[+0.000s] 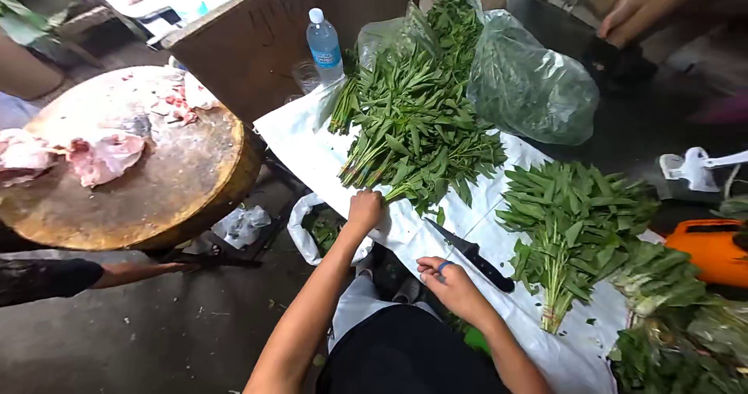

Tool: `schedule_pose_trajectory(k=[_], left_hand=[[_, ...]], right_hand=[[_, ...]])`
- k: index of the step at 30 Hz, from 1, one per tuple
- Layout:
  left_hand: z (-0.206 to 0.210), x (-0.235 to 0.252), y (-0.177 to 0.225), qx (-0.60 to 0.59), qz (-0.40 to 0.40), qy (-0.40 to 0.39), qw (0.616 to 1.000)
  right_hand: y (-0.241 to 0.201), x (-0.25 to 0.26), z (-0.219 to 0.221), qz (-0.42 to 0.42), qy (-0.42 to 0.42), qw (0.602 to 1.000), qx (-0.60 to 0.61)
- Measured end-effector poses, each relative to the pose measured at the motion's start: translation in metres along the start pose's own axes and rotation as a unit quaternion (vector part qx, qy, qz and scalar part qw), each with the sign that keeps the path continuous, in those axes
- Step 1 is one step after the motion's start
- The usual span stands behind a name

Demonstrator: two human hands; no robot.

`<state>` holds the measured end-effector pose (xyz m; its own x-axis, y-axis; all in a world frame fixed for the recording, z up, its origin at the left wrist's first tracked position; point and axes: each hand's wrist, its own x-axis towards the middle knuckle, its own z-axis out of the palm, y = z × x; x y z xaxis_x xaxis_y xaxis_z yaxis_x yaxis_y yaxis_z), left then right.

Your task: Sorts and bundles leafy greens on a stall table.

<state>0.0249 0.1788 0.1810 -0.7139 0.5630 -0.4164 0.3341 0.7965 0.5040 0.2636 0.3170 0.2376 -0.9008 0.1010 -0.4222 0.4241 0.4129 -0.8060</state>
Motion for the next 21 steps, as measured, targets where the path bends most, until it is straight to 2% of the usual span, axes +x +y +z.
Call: schedule_pose_trajectory(k=[2, 4, 7, 10, 13, 17, 21], left_hand=[[-0.012, -0.003, 0.001, -0.066, 0.019, -0.060, 0.996], [-0.018, -0.020, 0.004, -0.190, 0.042, -0.111, 0.975], [-0.009, -0.048, 0.014, -0.373, 0.041, -0.158, 0.914], [0.005, -0.074, 0.022, -0.482, 0.034, -0.180, 0.857], [0.009, -0.094, 0.025, -0.510, 0.075, -0.169, 0.840], [0.003, -0.107, 0.024, -0.491, 0.160, -0.128, 0.847], [0.007, -0.110, 0.023, -0.493, 0.220, -0.080, 0.838]], right_hand=[[-0.002, 0.005, 0.008, 0.029, 0.022, 0.999, 0.039], [-0.005, 0.011, 0.016, 0.066, 0.055, 0.989, 0.119], [-0.006, 0.029, 0.026, 0.076, 0.135, 0.951, 0.267], [-0.008, 0.040, 0.034, 0.029, 0.192, 0.896, 0.398], [-0.021, 0.036, 0.035, -0.015, 0.224, 0.871, 0.438], [-0.038, 0.023, 0.038, -0.067, 0.229, 0.870, 0.432], [-0.051, 0.017, 0.037, -0.094, 0.230, 0.879, 0.406]])
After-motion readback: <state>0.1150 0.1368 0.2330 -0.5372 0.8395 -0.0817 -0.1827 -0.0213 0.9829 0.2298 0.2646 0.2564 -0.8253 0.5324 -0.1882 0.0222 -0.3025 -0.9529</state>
